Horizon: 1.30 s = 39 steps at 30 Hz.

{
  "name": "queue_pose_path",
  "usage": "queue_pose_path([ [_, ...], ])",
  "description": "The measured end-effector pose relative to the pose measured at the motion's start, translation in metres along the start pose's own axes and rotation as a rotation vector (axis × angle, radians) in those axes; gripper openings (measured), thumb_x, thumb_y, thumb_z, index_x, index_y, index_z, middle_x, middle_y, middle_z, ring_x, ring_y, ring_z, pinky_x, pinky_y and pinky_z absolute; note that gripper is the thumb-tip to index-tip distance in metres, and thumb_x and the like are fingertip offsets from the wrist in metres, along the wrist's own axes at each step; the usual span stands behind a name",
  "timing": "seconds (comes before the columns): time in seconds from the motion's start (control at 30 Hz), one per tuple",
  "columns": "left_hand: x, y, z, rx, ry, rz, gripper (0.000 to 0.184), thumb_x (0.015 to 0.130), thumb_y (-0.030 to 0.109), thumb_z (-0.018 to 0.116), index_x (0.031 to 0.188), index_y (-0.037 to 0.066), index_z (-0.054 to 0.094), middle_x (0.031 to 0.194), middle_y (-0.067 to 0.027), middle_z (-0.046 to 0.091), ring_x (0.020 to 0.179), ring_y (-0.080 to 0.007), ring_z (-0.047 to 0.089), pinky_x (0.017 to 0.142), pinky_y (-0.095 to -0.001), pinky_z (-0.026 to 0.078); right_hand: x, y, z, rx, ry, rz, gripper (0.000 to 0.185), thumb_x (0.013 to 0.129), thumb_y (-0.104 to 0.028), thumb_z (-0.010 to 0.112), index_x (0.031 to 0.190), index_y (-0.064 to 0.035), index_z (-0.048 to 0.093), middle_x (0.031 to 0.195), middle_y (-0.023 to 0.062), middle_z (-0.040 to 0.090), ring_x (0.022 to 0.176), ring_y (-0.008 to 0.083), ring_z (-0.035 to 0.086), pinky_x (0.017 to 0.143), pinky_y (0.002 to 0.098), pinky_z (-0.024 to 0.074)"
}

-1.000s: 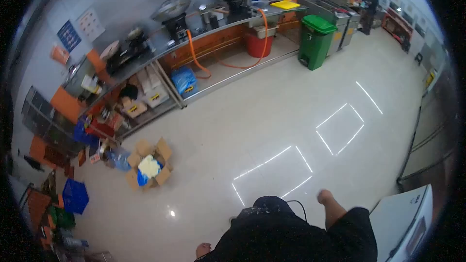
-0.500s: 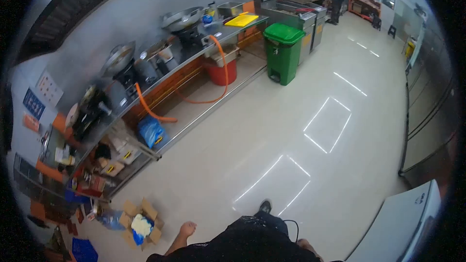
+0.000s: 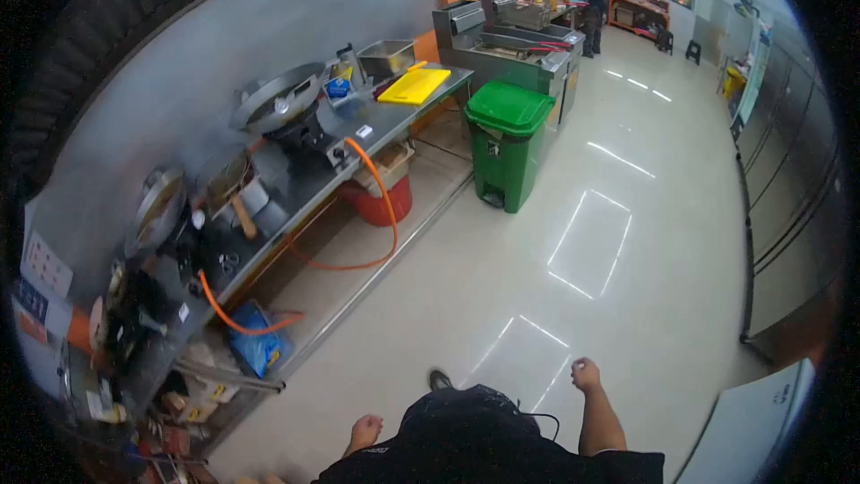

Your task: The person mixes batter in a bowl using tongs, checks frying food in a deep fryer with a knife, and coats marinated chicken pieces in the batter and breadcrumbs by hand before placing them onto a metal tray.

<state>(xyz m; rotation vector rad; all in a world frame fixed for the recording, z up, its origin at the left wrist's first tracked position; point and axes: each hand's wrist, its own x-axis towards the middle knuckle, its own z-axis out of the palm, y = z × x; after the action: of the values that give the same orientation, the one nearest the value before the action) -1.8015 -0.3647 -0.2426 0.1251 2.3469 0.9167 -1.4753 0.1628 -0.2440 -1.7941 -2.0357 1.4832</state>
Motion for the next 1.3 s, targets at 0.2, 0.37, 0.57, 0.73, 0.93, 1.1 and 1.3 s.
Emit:
queue_pose_path([
  [0.2,0.203,0.303,-0.064,0.102,-0.02,0.439,0.031,0.091,0.034,0.057,0.092,0.005,0.066,0.075,-0.0098,0.067,0.071,-0.0231,0.065,0.068,-0.0358,0.05,0.026,0.078,0.074,0.273,-0.324,0.356,0.026,0.086,-0.026,0.063,0.09,-0.0001,0.067,0.08,0.0144,0.069,0.062,0.0255,0.065,0.052,0.0393,0.0522],
  [0.37,0.331,0.536,-0.067,-0.019,0.031,0.644,0.026,0.093,0.028,0.057,0.093,0.003,0.065,0.066,-0.0064,0.063,0.062,-0.0171,0.06,0.06,-0.0323,0.047,0.035,0.064,0.087,-0.284,-0.217,0.597,0.023,0.083,-0.025,0.067,0.086,-0.0026,0.07,0.086,0.0134,0.07,0.071,0.0242,0.066,0.058,0.0388,0.052],
  [0.57,0.44,0.676,-0.021,-0.19,0.123,0.644,0.024,0.093,0.026,0.058,0.095,0.004,0.065,0.069,-0.0068,0.063,0.062,-0.0164,0.06,0.059,-0.0312,0.046,0.181,-0.001,0.038,-0.009,-0.091,0.365,0.022,0.08,-0.025,0.069,0.087,-0.0044,0.071,0.086,0.0126,0.07,0.074,0.0225,0.066,0.06,0.0385,0.0522],
  [0.73,0.541,0.756,-0.035,-0.119,0.297,0.69,0.022,0.092,0.025,0.06,0.097,0.005,0.065,0.073,-0.0073,0.064,0.068,-0.0178,0.061,0.064,-0.0312,0.047,0.405,-0.176,-0.049,0.183,0.182,0.153,0.013,0.088,-0.014,0.06,0.097,-0.0049,0.057,0.07,0.0066,0.058,0.056,0.0195,0.06,0.045,0.0386,0.0498],
  [0.93,0.696,0.85,-0.072,-0.129,0.482,0.668,0.02,0.09,0.025,0.061,0.097,0.007,0.066,0.085,-0.0125,0.066,0.082,-0.0263,0.063,0.075,-0.0381,0.049,0.501,-0.461,-0.138,0.385,0.299,-0.133,0.023,0.095,-0.021,0.052,0.114,-0.0069,0.052,0.085,0.0071,0.058,0.059,0.0124,0.058,0.046,0.0234,0.0443],
  [1.1,0.887,0.894,-0.108,0.158,0.719,0.756,0.018,0.085,0.02,0.063,0.097,0.008,0.068,0.101,-0.0176,0.066,0.095,-0.0368,0.061,0.084,-0.0435,0.048,0.528,-0.466,-0.114,0.177,0.403,-0.019,0.026,0.091,-0.019,0.058,0.112,-0.0046,0.055,0.083,0.01,0.06,0.061,0.0163,0.06,0.051,0.0279,0.0481],
  [1.3,1.067,0.888,-0.151,0.33,0.727,0.446,0.03,0.08,0.013,0.067,0.107,0.003,0.064,0.101,-0.019,0.066,0.101,-0.0406,0.059,0.089,-0.0463,0.046,0.45,-0.428,-0.047,0.125,0.252,0.635,0.035,0.082,-0.018,0.068,0.11,-0.0043,0.051,0.073,0.015,0.066,0.058,0.0249,0.065,0.05,0.037,0.0543],
])
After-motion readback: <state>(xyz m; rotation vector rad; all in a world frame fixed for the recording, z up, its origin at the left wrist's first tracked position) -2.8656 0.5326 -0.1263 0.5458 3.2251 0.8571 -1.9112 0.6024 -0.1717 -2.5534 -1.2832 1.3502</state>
